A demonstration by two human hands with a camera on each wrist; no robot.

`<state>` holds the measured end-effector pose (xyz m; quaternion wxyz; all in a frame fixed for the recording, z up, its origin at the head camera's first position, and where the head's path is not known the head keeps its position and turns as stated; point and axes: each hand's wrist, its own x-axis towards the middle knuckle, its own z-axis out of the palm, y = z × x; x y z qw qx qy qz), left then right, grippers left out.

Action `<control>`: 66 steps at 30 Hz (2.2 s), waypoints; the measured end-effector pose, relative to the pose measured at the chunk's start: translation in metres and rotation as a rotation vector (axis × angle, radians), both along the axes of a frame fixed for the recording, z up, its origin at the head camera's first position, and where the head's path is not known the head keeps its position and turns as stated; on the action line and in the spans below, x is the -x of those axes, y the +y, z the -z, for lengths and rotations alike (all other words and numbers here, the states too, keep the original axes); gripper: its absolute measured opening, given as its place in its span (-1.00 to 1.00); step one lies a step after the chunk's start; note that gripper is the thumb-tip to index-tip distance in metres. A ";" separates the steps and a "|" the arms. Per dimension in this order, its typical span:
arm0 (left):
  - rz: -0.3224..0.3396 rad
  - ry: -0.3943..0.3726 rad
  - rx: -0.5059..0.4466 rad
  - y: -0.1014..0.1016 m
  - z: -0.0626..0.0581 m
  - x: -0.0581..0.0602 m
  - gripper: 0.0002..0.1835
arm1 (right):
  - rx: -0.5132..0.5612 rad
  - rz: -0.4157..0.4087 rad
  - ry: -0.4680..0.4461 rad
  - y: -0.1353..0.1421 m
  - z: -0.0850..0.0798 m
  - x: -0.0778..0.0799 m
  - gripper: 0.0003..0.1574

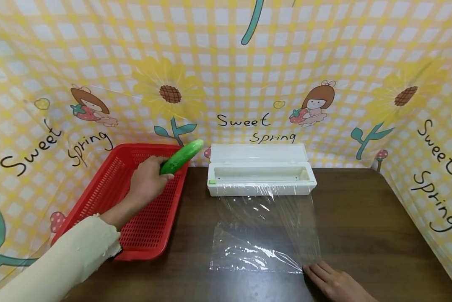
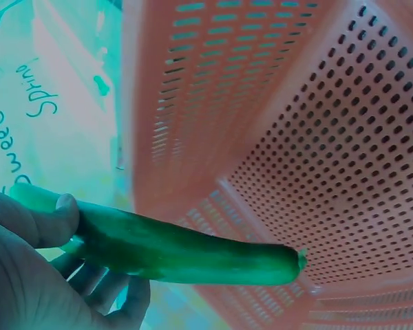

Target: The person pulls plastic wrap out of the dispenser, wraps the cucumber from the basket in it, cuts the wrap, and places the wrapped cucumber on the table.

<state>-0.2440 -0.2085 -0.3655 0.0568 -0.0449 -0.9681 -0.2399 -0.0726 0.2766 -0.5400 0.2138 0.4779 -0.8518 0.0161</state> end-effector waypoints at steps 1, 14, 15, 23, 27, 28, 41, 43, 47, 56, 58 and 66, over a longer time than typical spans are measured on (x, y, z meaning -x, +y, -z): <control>0.006 0.006 -0.008 0.002 -0.001 0.000 -0.49 | -0.001 0.002 0.005 0.000 0.000 0.000 -0.13; 0.079 0.065 -0.055 0.036 -0.011 -0.019 -0.45 | -0.021 0.009 -0.006 0.000 -0.002 -0.001 -0.12; 0.086 0.071 -0.050 0.040 -0.012 -0.022 -0.45 | -0.020 0.009 -0.011 0.000 -0.002 -0.001 -0.12; 0.170 0.106 -0.016 0.063 -0.018 -0.037 -0.42 | -0.002 0.003 0.009 -0.001 0.000 0.000 -0.12; 0.217 0.107 -0.007 0.075 -0.015 -0.043 -0.42 | 0.000 -0.002 0.020 -0.001 0.001 0.001 -0.14; 0.229 0.111 0.000 0.079 -0.013 -0.045 -0.42 | 0.001 -0.001 0.018 -0.001 0.001 0.001 -0.14; 0.399 0.116 0.126 0.121 0.003 -0.072 -0.43 | 0.022 -0.021 0.041 -0.003 0.002 0.001 -0.19; 0.431 0.133 0.149 0.126 0.006 -0.076 -0.44 | 0.020 -0.018 0.037 -0.003 0.002 0.001 -0.20; 0.490 0.159 0.171 0.138 0.013 -0.082 -0.43 | -0.006 0.006 -0.004 -0.003 -0.001 0.000 -0.18; 0.591 0.179 0.217 0.165 0.031 -0.093 -0.44 | -0.053 0.049 -0.118 -0.002 -0.008 -0.003 -0.15; 0.602 0.169 0.220 0.171 0.035 -0.095 -0.43 | -0.044 0.040 -0.104 -0.002 -0.007 -0.003 -0.14; 0.668 0.169 0.239 0.194 0.051 -0.100 -0.45 | -0.058 0.061 -0.106 -0.002 -0.006 -0.003 -0.09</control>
